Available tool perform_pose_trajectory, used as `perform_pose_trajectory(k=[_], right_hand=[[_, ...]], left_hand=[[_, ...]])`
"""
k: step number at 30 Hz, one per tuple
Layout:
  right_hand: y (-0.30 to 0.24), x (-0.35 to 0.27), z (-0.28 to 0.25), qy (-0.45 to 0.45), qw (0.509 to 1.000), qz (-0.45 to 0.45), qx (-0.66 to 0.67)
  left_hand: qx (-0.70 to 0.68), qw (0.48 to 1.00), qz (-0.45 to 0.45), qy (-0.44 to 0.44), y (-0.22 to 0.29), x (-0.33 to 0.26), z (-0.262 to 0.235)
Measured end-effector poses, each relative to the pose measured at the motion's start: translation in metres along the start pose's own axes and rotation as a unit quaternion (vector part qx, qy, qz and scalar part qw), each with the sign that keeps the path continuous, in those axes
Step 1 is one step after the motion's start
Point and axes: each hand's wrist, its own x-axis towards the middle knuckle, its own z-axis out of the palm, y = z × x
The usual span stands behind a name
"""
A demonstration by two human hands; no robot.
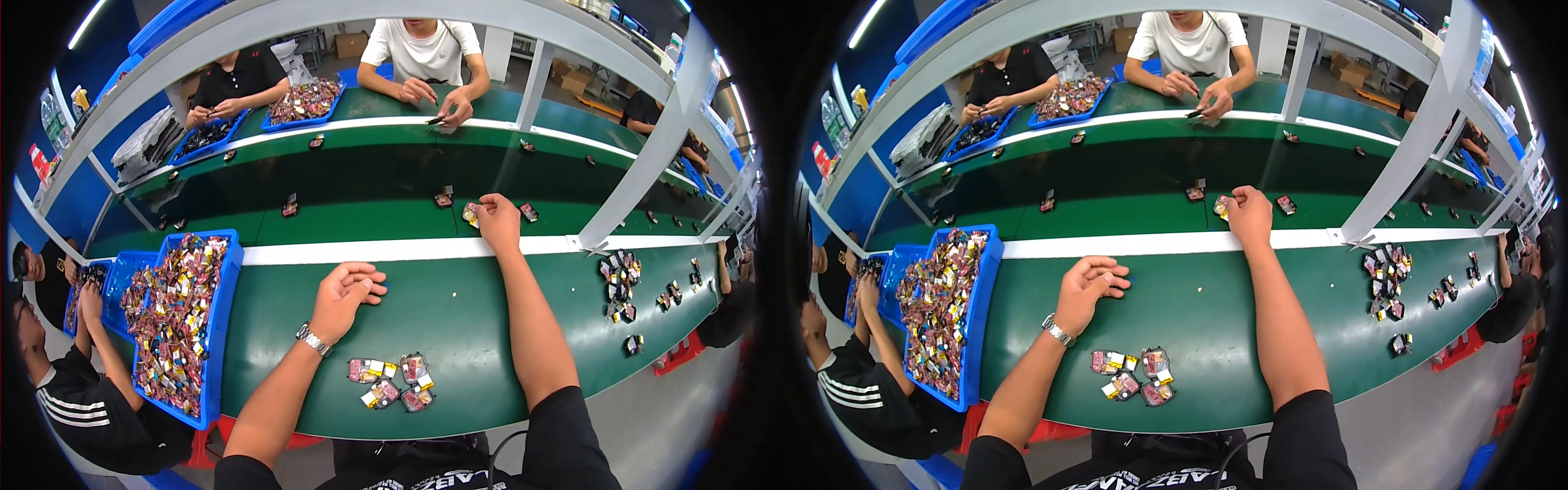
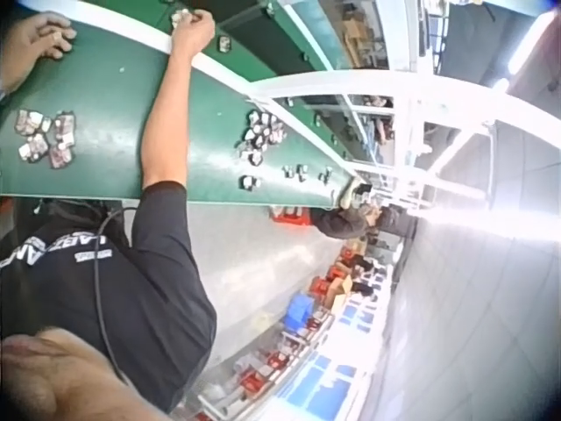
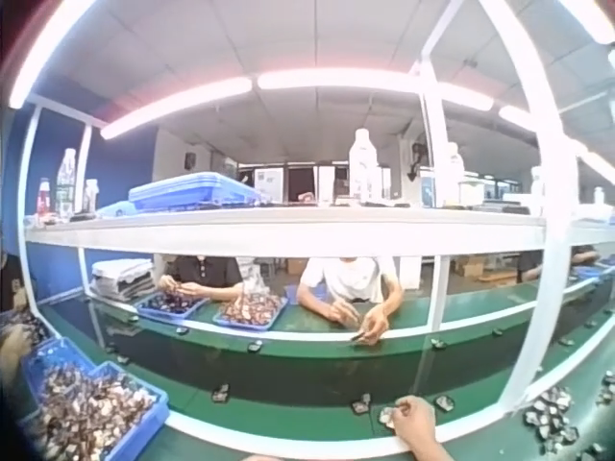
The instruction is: Assembling small electronic components on a factory conveyor belt.
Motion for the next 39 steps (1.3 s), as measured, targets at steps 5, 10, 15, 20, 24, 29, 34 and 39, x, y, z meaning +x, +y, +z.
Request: perform_pose_trajectory(k=[5, 10, 15, 20, 24, 29, 34, 39], right_hand=[[-0.042, -0.002, 0.024, 0.012, 0.972, -0.087, -0.219], [-0.042, 0.005, 0.043, -0.019, 0.959, -0.094, -0.266], [-0.053, -0.013, 0.025, -0.042, 0.973, -0.146, -0.173], [-0.093, -0.094, -0.016, -0.155, 0.955, -0.248, 0.05], [-0.109, -0.143, -0.035, -0.259, 0.912, -0.31, 0.077], [-0.117, -0.144, -0.044, -0.298, 0.857, -0.418, 0.049], [-0.123, -0.142, -0.039, -0.266, 0.855, -0.443, 0.037], [-0.116, -0.145, -0.033, -0.204, 0.894, -0.398, 0.037]], left_hand=[[-0.023, 0.999, -0.02, 0.014, -0.004, -0.005, -0.011], [0.035, 0.998, -0.055, 0.021, -0.001, -0.008, 0.002], [0.065, 0.995, -0.054, 0.043, 0.012, -0.01, 0.001], [0.035, 0.996, -0.067, 0.054, 0.017, -0.001, -0.013], [-0.061, 0.989, -0.128, -0.043, 0.014, 0.0, -0.01], [-0.048, 0.971, -0.165, -0.167, 0.012, -0.009, -0.007], [-0.069, 0.969, -0.151, -0.184, 0.011, -0.009, -0.013], [-0.12, 0.976, -0.131, -0.128, 0.016, -0.011, -0.008]])
